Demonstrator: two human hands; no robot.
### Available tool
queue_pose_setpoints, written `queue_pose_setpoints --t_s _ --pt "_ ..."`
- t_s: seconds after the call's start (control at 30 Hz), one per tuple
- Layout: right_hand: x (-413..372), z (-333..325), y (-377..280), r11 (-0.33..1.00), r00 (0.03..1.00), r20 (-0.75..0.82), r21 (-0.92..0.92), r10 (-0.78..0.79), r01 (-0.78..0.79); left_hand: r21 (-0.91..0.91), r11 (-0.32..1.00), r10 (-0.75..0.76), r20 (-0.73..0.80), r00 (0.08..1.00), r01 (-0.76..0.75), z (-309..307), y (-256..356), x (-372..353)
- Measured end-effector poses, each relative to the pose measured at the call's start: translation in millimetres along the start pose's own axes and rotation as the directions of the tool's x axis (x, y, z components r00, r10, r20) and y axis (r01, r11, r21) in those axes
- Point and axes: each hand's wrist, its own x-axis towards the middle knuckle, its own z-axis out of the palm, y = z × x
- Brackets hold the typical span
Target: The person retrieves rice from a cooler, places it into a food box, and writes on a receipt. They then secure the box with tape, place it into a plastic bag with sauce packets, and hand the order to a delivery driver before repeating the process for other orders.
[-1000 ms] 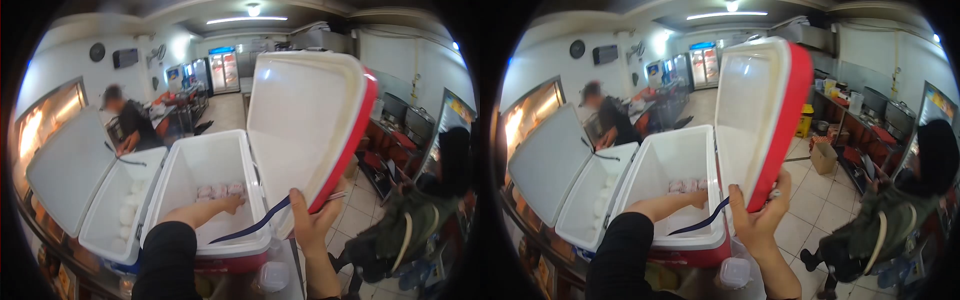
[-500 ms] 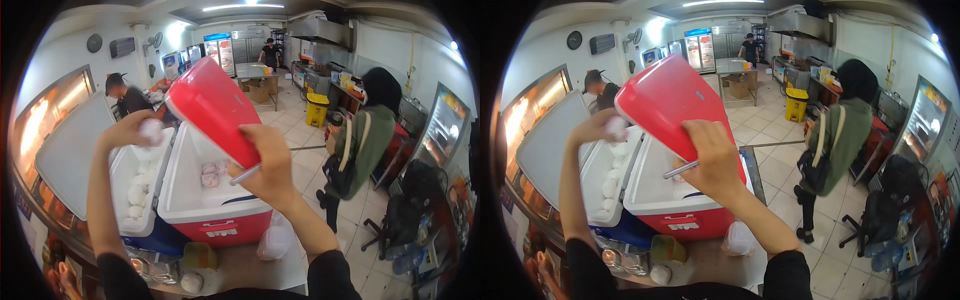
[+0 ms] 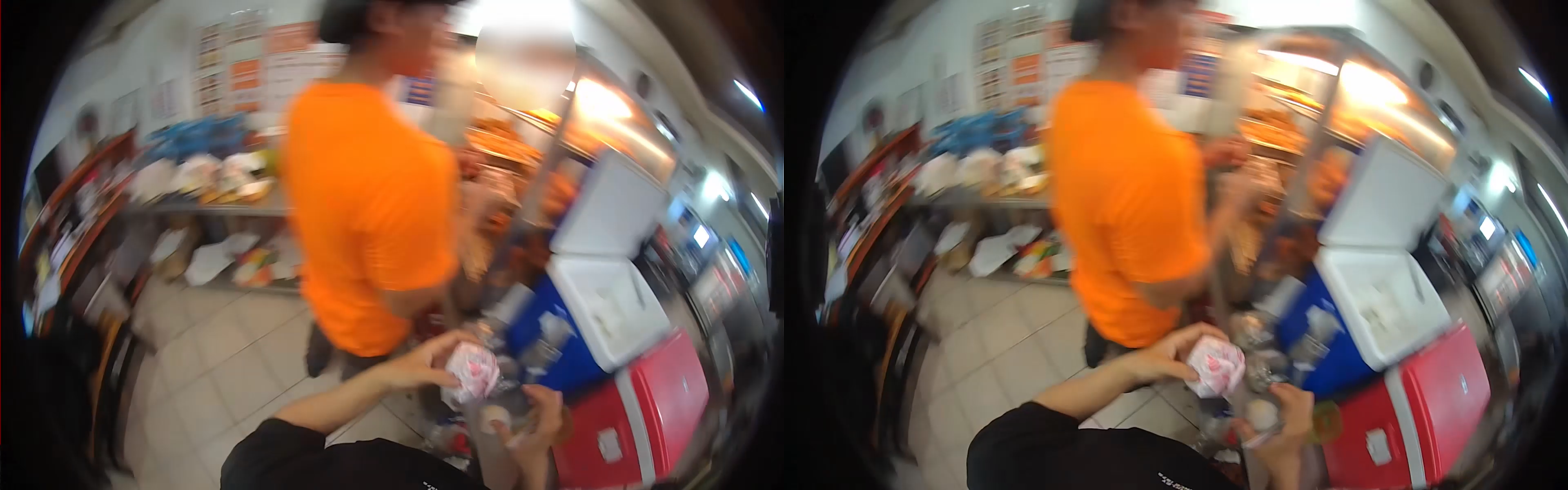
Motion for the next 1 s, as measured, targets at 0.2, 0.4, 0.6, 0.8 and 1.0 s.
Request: queue_pose_setpoints --t_s 0.2,0.4,0.6,0.8,1.0 --pt "1.0 221.4 -120.4 0.9 0.87 0.343 0.38 -0.353 0.215 -0.189 0.964 0.039 -0.594 0.803 -0.186 -23.7 26.6 -224.1" --pt "-20.5 367.1 -227.4 0.835 0.73 0.478 0.498 -0.489 0.234 -0.012 0.963 0.079 -0.943 0.324 -0.269 -54.1 64.1 -364.2" --pt "-29.8 492.3 -299.7 0.76 0.655 0.517 0.635 -0.551 0.138 0.056 0.978 0.055 -0.998 -0.012 -0.199 -102.5 108.3 -456.9" --pt "-14.8 648.1 -344.8 0.613 0.653 0.661 0.702 -0.37 -0.363 0.182 0.972 0.188 -0.982 0.025 -0.151 -192.1 163.1 -568.4" --pt "42.2 767.1 -435.3 -0.318 -0.022 0.877 -0.197 -0.479 -0.927 0.023 0.99 0.085 -0.88 -0.467 0.137 -245.6 112.1 -772.0"
